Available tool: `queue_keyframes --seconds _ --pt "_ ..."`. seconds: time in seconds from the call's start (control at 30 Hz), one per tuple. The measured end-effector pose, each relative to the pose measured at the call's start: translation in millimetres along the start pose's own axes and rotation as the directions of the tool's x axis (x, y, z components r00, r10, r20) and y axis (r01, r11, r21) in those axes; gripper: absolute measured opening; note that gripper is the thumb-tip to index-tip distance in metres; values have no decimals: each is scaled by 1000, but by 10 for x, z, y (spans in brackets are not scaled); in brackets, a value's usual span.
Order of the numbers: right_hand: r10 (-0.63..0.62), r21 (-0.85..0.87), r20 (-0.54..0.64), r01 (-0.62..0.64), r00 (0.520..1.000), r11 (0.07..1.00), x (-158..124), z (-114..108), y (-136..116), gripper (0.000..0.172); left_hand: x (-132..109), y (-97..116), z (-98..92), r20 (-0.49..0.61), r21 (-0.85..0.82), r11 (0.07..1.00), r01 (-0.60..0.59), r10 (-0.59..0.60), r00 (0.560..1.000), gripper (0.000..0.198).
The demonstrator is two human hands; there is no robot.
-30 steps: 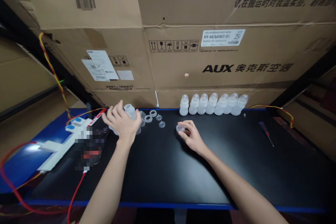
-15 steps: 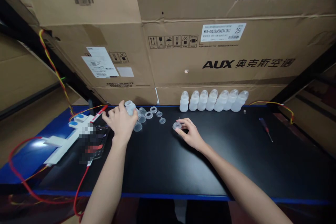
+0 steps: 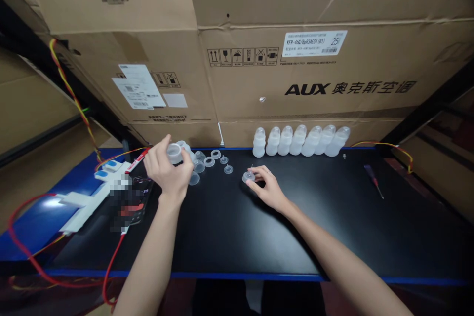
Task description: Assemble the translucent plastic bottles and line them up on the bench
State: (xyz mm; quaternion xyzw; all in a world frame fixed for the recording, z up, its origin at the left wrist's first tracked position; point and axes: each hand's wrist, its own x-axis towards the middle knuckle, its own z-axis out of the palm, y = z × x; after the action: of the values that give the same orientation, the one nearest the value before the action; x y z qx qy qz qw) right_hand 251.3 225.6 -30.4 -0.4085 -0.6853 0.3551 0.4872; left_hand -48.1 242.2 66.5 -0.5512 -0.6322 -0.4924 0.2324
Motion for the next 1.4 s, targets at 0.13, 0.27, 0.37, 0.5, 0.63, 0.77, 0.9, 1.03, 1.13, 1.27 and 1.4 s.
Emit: queue_keyframes --seconds 0.13,0.27,0.37,0.5,0.63,0.77,0.9,1.03,1.13,1.27,1.4 --pt "-9 1 -71 9 997 1000 21 -24 -72 33 -228 265 120 -141 -251 946 -204 173 975 44" --pt "29 85 -183 -14 983 996 50 -41 -113 36 -556 618 201 48 -591 784 -189 268 962 42" --pt "72 179 -225 -31 972 983 58 -62 -151 38 -806 784 228 216 -744 667 -37 292 932 48" --pt "48 189 -264 3 963 982 41 -101 -262 36 -1074 835 310 427 -796 569 207 285 858 78" --pt "-62 91 -297 93 953 992 12 -131 -383 29 -1194 844 419 626 -722 516 461 202 753 67" --pt "-147 45 -232 161 962 986 1 -140 -418 28 -1162 882 433 692 -677 462 572 135 710 49" --pt "-171 41 -123 178 978 983 16 -164 -388 29 -1106 895 378 661 -684 521 510 149 735 45" --pt "-142 68 27 140 990 988 35 -229 -362 29 -1086 846 356 749 -626 492 605 162 643 48" --pt "-99 160 137 76 986 984 45 -285 -353 33 -1049 806 348 819 -565 446 694 198 539 49" --pt "-49 149 157 25 986 989 60 -311 -329 36 -1007 811 337 859 -512 418 750 252 446 43" --pt "27 50 24 -29 999 998 58 -248 -311 38 -1042 835 351 828 -551 465 693 205 522 48"
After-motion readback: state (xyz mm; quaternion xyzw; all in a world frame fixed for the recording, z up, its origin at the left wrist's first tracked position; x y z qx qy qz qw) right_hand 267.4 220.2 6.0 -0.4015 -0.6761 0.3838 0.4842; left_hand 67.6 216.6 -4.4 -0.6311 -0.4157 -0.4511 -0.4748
